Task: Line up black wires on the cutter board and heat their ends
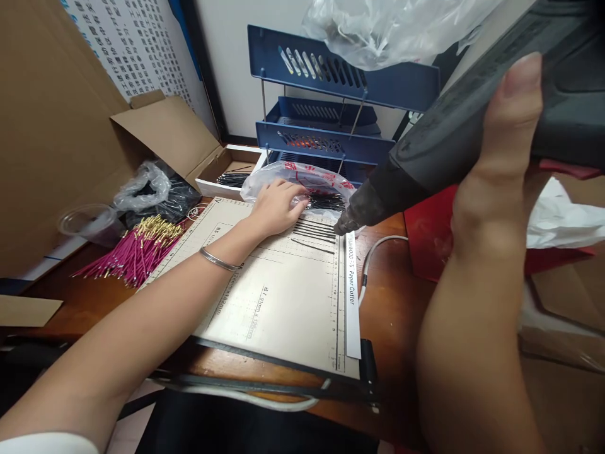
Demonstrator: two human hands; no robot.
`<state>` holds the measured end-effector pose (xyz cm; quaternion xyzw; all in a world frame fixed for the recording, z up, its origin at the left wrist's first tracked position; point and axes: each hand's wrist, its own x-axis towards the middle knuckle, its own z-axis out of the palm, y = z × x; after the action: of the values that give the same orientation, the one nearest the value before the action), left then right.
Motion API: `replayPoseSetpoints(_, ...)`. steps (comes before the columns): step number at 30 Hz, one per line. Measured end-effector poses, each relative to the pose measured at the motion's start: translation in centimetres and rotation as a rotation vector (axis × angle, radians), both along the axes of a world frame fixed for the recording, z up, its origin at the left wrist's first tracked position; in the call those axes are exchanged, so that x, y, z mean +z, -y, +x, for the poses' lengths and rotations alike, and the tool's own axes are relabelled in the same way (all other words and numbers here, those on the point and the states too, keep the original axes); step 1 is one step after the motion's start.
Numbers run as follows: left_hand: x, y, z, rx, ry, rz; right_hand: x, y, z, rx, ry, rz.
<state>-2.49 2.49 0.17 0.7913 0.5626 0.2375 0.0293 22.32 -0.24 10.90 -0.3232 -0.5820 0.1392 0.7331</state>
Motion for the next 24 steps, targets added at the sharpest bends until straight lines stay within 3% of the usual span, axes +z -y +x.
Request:
replayPoseSetpoints(4, 0.2, 0.1, 0.0, -0.023, -0.078, -0.085, -0.2, -0.8, 0.4, 0.152, 0.071, 0.061)
replayPoseSetpoints(8, 0.6, 0.6, 0.3, -0.072, -0.121, -0.198, -0.7, -0.7, 0.6, 0.039, -0.064, 0.054)
replayPoseSetpoints(12, 0.7, 2.6, 0.8, -0.155, -0.155, -0.275, -0.9, -0.6, 1.1, -0.06, 0.039, 0.063)
replayPoseSetpoints(18, 0.1, 5.6, 1.2, -0.177, -0.204, -0.344, -0.4, -1.1, 0.9, 0.009, -0.075, 0.005)
replayPoseSetpoints(24, 0.4, 6.3, 1.7, -0.172, -0.196, -0.352, 0.0, -0.3, 0.3, 0.009, -0.08, -0.02)
